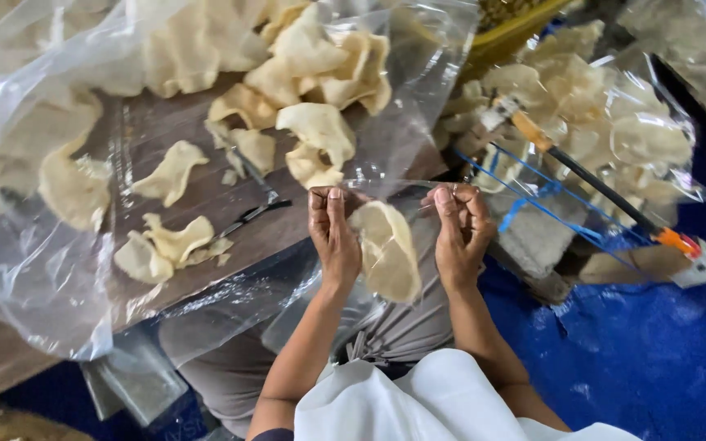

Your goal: Packaging large crackers into plastic bags using tongs and a manual heat sealer.

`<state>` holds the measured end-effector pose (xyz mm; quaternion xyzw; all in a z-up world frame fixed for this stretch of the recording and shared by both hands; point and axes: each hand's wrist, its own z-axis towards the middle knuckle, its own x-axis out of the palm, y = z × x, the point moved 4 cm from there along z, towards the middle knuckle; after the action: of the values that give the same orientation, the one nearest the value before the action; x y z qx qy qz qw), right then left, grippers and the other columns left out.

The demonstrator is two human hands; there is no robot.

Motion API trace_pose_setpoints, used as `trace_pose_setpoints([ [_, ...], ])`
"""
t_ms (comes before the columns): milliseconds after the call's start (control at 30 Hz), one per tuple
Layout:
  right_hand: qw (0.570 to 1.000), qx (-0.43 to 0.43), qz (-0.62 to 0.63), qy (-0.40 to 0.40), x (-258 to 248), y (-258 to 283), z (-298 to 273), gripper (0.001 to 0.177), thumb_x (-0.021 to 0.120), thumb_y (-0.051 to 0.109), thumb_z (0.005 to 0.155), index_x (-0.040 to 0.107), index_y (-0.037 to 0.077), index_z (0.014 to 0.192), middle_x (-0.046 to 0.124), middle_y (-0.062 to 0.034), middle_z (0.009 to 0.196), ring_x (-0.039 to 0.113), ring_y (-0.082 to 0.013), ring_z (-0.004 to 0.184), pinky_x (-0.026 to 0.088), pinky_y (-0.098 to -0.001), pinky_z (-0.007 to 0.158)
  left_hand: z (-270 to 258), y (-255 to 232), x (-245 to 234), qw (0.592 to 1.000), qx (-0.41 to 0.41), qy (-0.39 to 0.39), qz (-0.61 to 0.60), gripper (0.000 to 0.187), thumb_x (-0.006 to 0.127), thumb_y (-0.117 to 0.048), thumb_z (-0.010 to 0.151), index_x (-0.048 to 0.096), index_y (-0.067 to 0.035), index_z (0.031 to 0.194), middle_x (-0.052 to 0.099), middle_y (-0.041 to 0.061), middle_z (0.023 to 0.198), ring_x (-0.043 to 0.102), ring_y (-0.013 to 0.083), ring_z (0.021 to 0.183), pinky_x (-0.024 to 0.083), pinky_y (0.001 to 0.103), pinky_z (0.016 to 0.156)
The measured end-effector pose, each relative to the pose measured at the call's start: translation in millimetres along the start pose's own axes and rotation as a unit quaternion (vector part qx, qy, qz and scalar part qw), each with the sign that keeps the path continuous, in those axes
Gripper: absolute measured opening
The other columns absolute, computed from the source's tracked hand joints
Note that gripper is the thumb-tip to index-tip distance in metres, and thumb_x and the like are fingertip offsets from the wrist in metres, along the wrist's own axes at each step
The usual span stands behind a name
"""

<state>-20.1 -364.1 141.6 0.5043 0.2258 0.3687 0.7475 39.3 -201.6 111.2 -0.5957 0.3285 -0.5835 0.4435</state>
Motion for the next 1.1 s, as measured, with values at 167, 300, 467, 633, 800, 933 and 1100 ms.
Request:
trace_pose_setpoints([
  [167,0.999,0.008,-0.031,-0.022,-41,17,6,0.008,0.064,0.007,0.103,0.058,0.002,0.099,0.072,-0.0145,0.085,0.074,-0.0196,0.079,0.059,-0.0326,0.075,-4,-6,43,0.998,-0.018,0.053,-0.003,0.019,0.054,-0.022,0.108,0.058,-0.005,0.098,0.071,0.013,0.084,0.072,0.0171,0.078,0.060,0.030,0.071],
  [300,0.997,0.027,0.037,-0.058,-84,-3,14,0.008,0.060,0.002,0.103,0.058,0.000,0.110,0.070,-0.0178,0.087,0.075,-0.0260,0.088,0.061,-0.0395,0.084,7,23,62,0.982,-0.062,0.178,-0.027,0.013,0.058,-0.003,0.104,0.063,0.008,0.110,0.073,0.027,0.089,0.076,0.0317,0.085,0.063,0.039,0.076],
  [467,0.994,0.078,-0.017,-0.068,-133,-6,10,0.008,0.066,-0.002,0.094,0.067,-0.002,0.102,0.074,-0.0176,0.098,0.076,-0.0243,0.094,0.062,-0.0383,0.085,11,19,97,0.940,-0.101,0.325,0.015,0.017,0.066,0.001,0.096,0.074,0.007,0.111,0.077,0.024,0.094,0.073,0.0206,0.087,0.062,0.037,0.081],
  [633,0.984,0.049,-0.160,-0.058,-168,17,10,0.030,0.080,-0.003,0.089,0.073,-0.004,0.118,0.071,-0.0197,0.097,0.073,-0.0260,0.096,0.061,-0.0418,0.084,3,12,133,0.904,-0.017,0.406,0.136,0.020,0.078,-0.002,0.089,0.080,-0.004,0.109,0.079,0.019,0.097,0.075,0.0249,0.095,0.062,0.035,0.077],
  [800,0.957,-0.028,-0.277,-0.077,-193,10,11,0.009,0.075,0.004,0.099,0.076,0.002,0.108,0.067,-0.0129,0.092,0.071,-0.0260,0.092,0.060,-0.0420,0.080,-9,26,173,0.871,0.118,0.442,0.180,0.011,0.072,-0.001,0.095,0.078,-0.006,0.103,0.076,0.014,0.096,0.076,0.0350,0.092,0.063,0.044,0.078],
  [933,0.966,0.037,-0.215,-0.136,-216,-36,12,0.009,0.079,0.001,0.096,0.071,-0.001,0.099,0.061,-0.0117,0.083,0.066,-0.0191,0.079,0.056,-0.0379,0.069,-18,96,188,0.895,0.062,0.424,0.125,0.012,0.069,-0.009,0.102,0.074,-0.002,0.110,0.074,0.019,0.093,0.074,0.0406,0.095,0.064,0.053,0.076],
  [1100,0.950,0.126,0.057,-0.279,-237,-91,15,0.022,0.085,0.003,0.087,0.064,0.008,0.083,0.058,-0.0005,0.076,0.055,-0.0059,0.066,0.049,-0.0231,0.063,-19,150,209,0.927,-0.216,0.306,0.006,0.032,0.081,-0.009,0.091,0.049,-0.008,0.088,0.071,0.017,0.091,0.073,0.0257,0.088,0.060,0.050,0.085],
])
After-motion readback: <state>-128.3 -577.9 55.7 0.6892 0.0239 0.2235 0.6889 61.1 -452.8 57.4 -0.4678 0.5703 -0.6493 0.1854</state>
